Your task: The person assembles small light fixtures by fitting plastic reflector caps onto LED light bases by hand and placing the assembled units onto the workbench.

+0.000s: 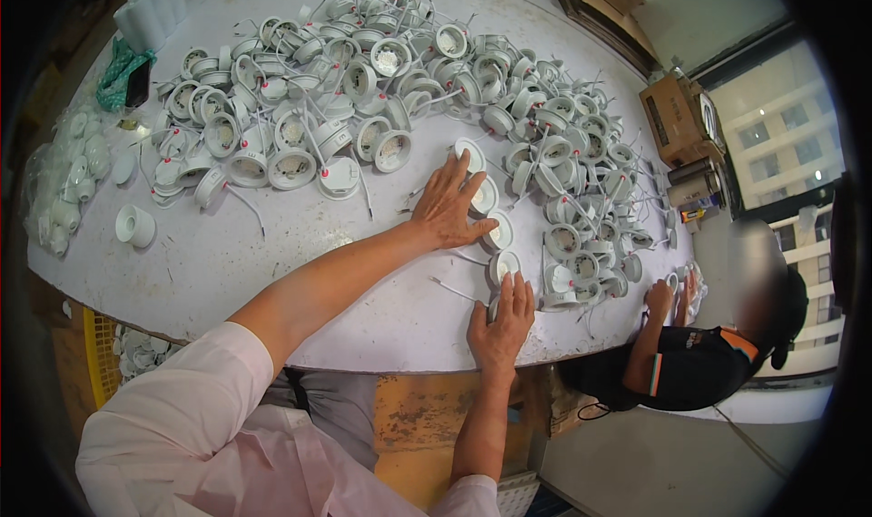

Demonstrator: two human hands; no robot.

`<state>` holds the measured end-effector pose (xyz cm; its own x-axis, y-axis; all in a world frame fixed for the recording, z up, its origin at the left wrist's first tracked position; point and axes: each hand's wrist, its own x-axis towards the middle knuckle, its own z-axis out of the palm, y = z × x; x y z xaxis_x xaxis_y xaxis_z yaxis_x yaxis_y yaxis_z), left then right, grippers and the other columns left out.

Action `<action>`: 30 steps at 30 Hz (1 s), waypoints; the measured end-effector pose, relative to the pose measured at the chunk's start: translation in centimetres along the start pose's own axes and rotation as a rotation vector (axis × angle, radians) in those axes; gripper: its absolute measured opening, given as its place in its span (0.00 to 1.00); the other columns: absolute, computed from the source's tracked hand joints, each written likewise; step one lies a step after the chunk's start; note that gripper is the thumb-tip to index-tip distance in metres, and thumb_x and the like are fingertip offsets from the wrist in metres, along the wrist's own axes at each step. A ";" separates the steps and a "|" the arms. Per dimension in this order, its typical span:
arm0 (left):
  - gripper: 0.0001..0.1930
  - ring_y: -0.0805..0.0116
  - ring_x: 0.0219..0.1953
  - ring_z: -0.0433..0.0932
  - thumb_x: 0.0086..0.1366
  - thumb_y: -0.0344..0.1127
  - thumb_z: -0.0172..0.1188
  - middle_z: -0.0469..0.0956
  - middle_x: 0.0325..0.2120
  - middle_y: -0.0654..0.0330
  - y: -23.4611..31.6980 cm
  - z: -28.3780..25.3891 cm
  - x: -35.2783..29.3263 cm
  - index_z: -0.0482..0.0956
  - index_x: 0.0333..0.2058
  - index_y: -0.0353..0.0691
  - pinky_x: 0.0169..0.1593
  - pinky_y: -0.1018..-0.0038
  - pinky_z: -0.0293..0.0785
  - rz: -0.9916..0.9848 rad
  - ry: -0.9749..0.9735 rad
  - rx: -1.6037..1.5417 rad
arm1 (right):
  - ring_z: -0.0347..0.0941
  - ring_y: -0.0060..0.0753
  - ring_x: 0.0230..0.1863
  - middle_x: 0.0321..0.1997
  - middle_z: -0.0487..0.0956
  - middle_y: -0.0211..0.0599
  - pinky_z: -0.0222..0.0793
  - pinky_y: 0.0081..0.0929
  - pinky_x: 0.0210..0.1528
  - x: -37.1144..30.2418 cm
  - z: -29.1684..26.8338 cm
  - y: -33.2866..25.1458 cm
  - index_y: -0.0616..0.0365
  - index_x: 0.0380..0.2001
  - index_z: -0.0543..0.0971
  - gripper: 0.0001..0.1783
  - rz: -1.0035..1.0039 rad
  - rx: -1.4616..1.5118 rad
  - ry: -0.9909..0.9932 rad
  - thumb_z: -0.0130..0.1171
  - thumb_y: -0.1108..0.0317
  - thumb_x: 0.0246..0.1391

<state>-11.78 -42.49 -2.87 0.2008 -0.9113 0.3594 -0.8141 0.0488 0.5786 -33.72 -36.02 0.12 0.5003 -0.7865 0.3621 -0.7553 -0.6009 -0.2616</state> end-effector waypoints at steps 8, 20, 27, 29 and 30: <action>0.44 0.37 0.66 0.44 0.54 0.62 0.58 0.45 0.64 0.38 -1.6 0.2 1.8 0.59 0.60 0.35 0.66 0.51 0.47 0.046 0.008 -0.015 | 0.55 0.57 0.64 0.61 0.64 0.49 0.53 0.49 0.62 1.7 0.6 -0.1 0.56 0.58 0.67 0.37 -0.003 0.007 -0.001 0.63 0.73 0.38; 0.42 0.38 0.66 0.48 0.55 0.61 0.58 0.45 0.65 0.39 -2.8 -1.3 2.7 0.60 0.60 0.36 0.65 0.51 0.49 0.091 -0.020 -0.037 | 0.58 0.56 0.63 0.59 0.65 0.52 0.52 0.49 0.62 3.6 -0.6 -0.9 0.58 0.56 0.68 0.36 0.001 -0.060 0.009 0.63 0.71 0.39; 0.33 0.46 0.57 0.67 0.53 0.35 0.66 0.56 0.62 0.40 -3.1 -9.8 -8.0 0.64 0.57 0.35 0.57 0.63 0.67 0.269 -0.019 -0.237 | 0.74 0.36 0.32 0.38 0.78 0.43 0.71 0.25 0.32 14.7 2.6 -3.5 0.62 0.41 0.78 0.13 -0.006 0.456 0.363 0.58 0.77 0.49; 0.31 0.48 0.53 0.71 0.49 0.31 0.67 0.62 0.59 0.41 -4.5 -14.0 -12.9 0.68 0.53 0.33 0.54 0.63 0.70 0.243 -0.070 -0.232 | 0.74 0.34 0.29 0.37 0.77 0.42 0.71 0.26 0.32 19.5 4.6 -3.6 0.60 0.41 0.78 0.13 -0.095 0.320 0.333 0.59 0.74 0.50; 0.29 0.48 0.52 0.73 0.48 0.30 0.67 0.65 0.57 0.42 -5.4 -16.1 -15.3 0.69 0.51 0.33 0.53 0.63 0.71 0.201 -0.063 -0.199 | 0.75 0.37 0.30 0.37 0.77 0.43 0.71 0.29 0.33 21.8 5.6 -3.9 0.60 0.42 0.78 0.13 -0.120 0.277 0.338 0.59 0.72 0.51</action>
<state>-1.66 -22.26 0.28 0.0070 -0.8986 0.4387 -0.7100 0.3044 0.6350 -17.51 -51.63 4.01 0.3769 -0.6457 0.6642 -0.5357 -0.7369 -0.4124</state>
